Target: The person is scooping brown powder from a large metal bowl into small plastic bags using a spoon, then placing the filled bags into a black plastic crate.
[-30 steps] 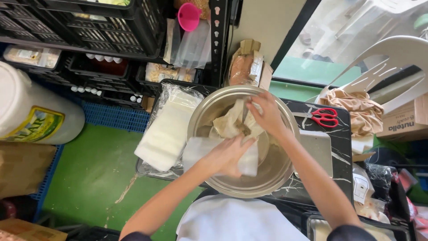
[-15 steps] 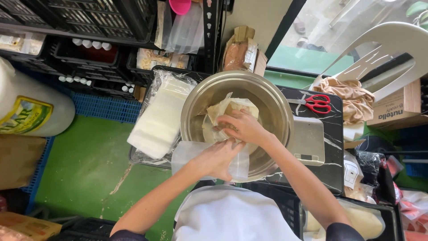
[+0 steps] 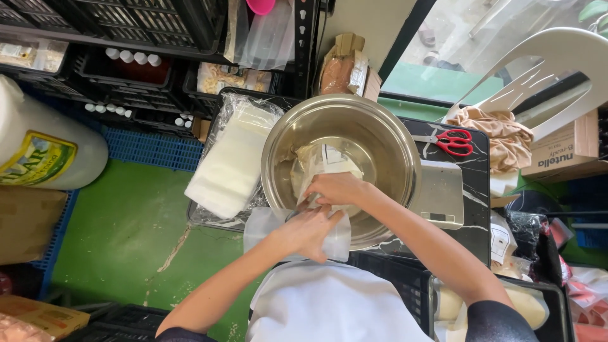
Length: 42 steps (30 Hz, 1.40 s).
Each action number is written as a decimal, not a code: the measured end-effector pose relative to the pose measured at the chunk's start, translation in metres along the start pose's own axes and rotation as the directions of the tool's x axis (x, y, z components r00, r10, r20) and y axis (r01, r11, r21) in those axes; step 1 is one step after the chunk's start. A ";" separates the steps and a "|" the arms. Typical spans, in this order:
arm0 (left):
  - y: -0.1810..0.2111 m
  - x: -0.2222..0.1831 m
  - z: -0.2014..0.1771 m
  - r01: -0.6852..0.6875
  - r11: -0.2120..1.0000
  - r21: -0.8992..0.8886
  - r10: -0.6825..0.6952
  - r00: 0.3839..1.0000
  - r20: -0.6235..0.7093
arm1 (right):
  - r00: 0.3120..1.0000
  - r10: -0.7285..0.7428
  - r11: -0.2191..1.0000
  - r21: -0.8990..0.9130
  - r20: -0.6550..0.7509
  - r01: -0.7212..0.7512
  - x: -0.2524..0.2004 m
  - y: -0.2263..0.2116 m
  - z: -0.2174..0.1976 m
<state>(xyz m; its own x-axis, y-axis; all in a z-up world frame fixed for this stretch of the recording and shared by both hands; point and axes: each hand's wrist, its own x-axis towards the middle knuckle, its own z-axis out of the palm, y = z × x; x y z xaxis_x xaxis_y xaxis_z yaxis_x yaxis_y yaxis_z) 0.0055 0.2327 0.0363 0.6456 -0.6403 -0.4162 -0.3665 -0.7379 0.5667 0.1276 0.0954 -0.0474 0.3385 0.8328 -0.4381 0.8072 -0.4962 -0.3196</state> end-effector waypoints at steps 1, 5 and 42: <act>-0.002 0.000 0.005 0.000 1.000 0.000 0.000 1.000 0.002 | 1.000 0.000 1.000 0.002 0.000 0.000 0.004 0.003 0.009; -0.013 0.001 0.016 -0.009 1.000 -0.018 0.008 0.998 -0.056 | 0.980 0.019 0.992 -0.121 -0.200 -0.044 0.003 0.016 0.025; 0.026 0.166 -0.089 -0.704 0.693 0.157 0.717 0.695 -0.052 | 0.188 0.853 0.522 0.779 -0.487 -0.348 -0.137 0.067 0.106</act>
<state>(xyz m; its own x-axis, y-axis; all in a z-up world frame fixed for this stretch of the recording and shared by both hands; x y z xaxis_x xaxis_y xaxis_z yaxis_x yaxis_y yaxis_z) 0.1632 0.1261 0.0449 0.2208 -0.9630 0.1543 -0.8132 -0.0944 0.5743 0.0840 -0.0778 -0.0983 0.9877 -0.1467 0.0544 -0.0731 -0.7403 -0.6683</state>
